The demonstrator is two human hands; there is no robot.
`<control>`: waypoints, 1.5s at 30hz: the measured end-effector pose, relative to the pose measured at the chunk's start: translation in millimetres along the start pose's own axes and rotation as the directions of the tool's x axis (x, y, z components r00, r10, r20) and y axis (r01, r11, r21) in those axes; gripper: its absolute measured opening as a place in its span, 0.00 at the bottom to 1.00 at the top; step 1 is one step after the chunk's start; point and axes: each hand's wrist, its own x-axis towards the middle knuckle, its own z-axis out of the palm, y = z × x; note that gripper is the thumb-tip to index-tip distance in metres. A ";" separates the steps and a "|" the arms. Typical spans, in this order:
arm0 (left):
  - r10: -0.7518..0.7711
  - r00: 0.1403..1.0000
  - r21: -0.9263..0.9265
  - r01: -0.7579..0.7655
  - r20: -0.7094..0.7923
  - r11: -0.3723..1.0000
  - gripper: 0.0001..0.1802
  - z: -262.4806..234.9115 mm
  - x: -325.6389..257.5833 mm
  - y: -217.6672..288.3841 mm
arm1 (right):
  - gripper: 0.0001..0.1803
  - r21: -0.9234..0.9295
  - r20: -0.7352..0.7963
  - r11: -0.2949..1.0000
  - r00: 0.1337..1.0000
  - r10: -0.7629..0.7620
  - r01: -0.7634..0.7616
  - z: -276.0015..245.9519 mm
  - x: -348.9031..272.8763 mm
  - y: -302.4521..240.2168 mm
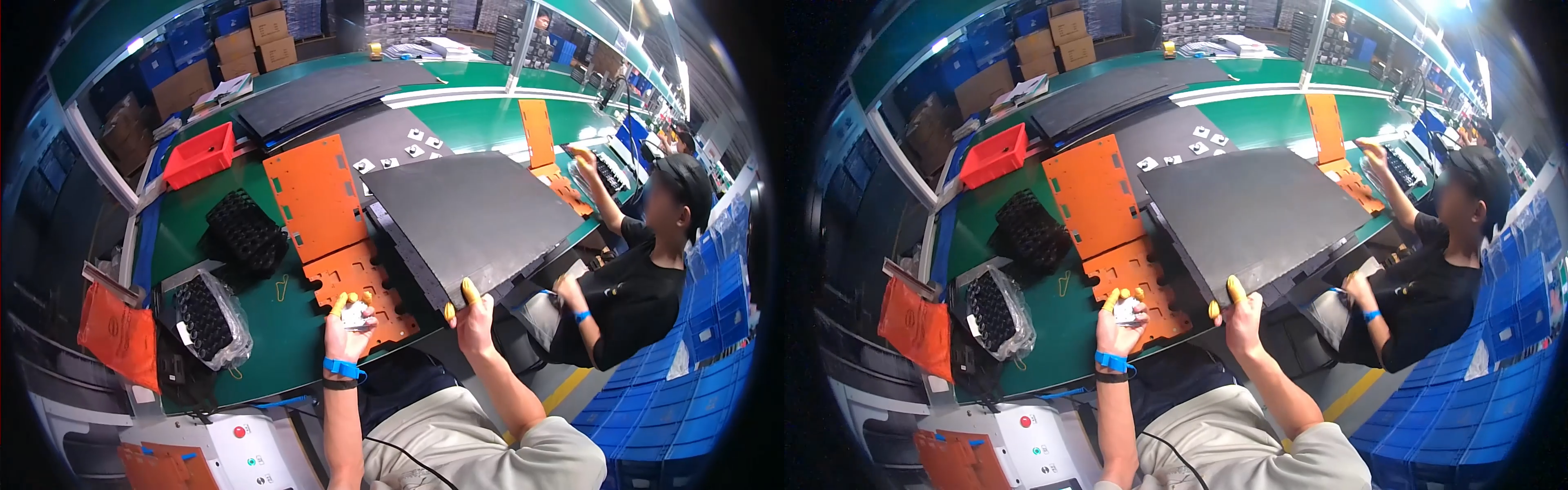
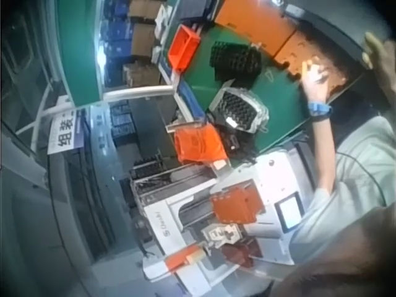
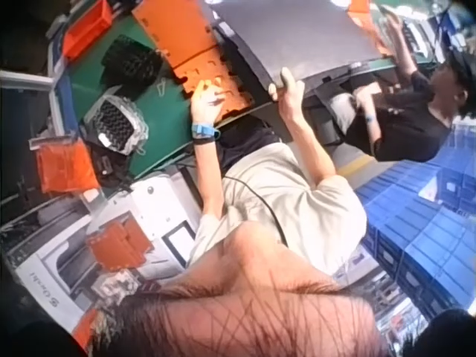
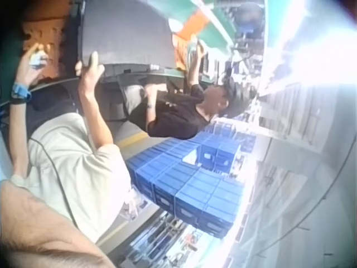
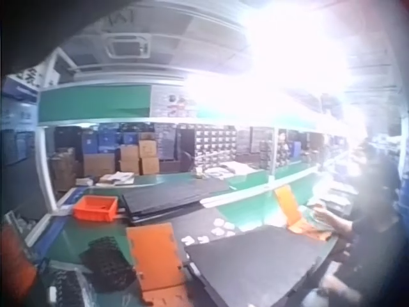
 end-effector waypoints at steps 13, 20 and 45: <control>0.099 0.995 -0.086 -0.096 0.032 0.992 0.12 1.3 -18.1 32.7 | 0.14 -0.267 0.009 0.946 0.982 -0.187 0.183 41.9 55.5 -26.7; 0.204 0.979 -0.031 -0.204 -0.013 0.979 0.12 -12.6 -40.0 52.1 | 0.11 -0.174 0.098 0.979 0.991 -0.088 0.104 140.0 206.6 -44.5; 0.412 0.871 -0.172 -0.464 -0.270 0.869 0.16 -38.4 -64.5 86.7 | 0.36 -0.436 0.668 0.756 0.387 0.635 -0.488 343.8 514.5 184.3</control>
